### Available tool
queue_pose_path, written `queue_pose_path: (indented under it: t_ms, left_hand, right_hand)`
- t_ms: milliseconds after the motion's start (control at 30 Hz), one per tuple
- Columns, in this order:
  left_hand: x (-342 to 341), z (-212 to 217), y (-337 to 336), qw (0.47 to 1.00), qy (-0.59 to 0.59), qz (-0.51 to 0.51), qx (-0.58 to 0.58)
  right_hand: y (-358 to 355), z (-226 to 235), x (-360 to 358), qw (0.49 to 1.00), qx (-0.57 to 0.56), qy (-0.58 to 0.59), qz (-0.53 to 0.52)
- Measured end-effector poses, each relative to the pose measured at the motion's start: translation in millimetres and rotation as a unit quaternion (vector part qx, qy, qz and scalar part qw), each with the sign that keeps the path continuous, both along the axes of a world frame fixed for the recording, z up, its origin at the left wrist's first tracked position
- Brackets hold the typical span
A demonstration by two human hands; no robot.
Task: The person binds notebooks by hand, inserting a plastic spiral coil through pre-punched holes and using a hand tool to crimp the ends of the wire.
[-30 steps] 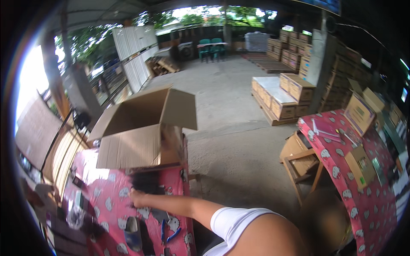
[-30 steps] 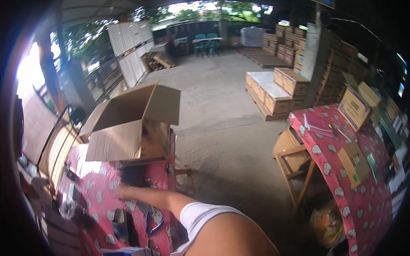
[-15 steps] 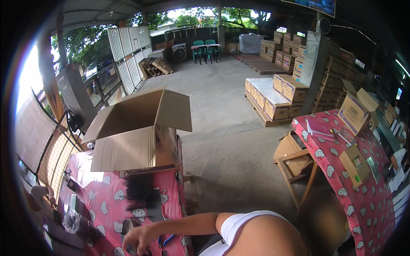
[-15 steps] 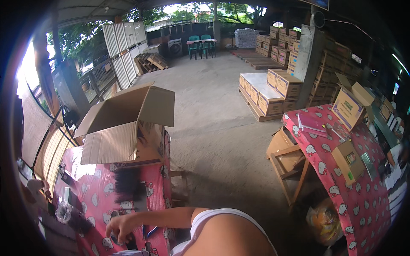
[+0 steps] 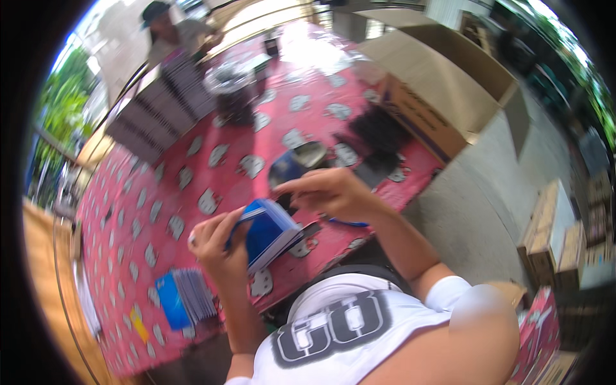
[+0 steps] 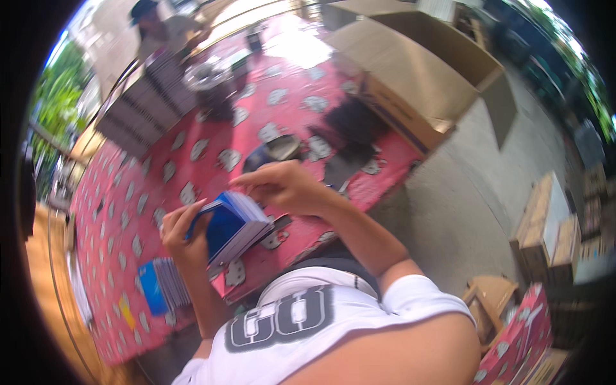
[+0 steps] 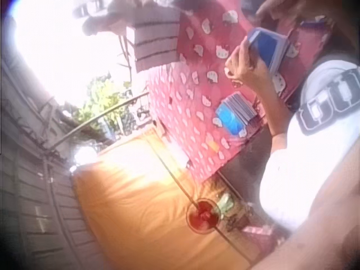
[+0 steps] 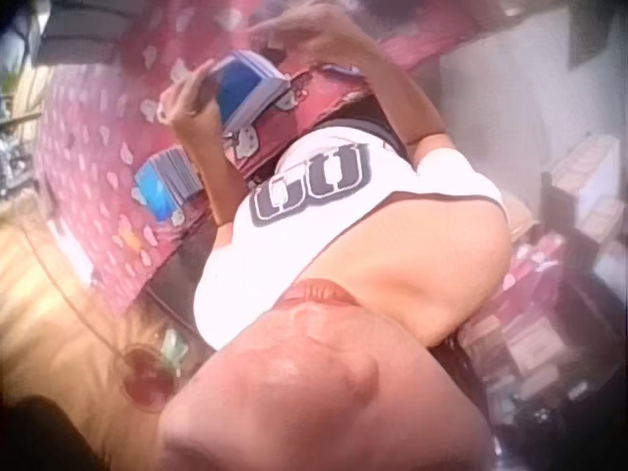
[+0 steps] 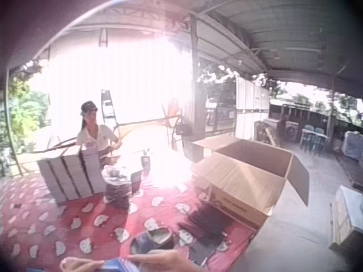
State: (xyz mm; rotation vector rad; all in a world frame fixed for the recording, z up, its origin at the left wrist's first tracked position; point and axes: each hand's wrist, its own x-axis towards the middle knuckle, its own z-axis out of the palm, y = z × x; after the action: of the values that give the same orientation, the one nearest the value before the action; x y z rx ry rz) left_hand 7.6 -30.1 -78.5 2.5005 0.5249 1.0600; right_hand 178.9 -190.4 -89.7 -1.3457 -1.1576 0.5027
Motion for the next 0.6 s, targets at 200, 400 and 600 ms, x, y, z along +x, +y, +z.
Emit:
queue_pose_path:
  t_ms: [200, 400, 600]
  left_hand:
    - [-14, 1, -5, 0.999, 0.030, 0.036, -0.002]
    - [-5, -4, -7, 0.998, -0.045, 0.025, -0.018]
    - [-5, -7, 0, 0.998, -0.062, 0.009, -0.016]
  right_hand:
    - [15, 10, -16, 0.985, 0.026, -0.145, -0.086]
    - [28, 11, -4, 0.980, 0.046, -0.176, -0.078]
    - [27, 15, 9, 0.994, -0.080, -0.009, 0.069]
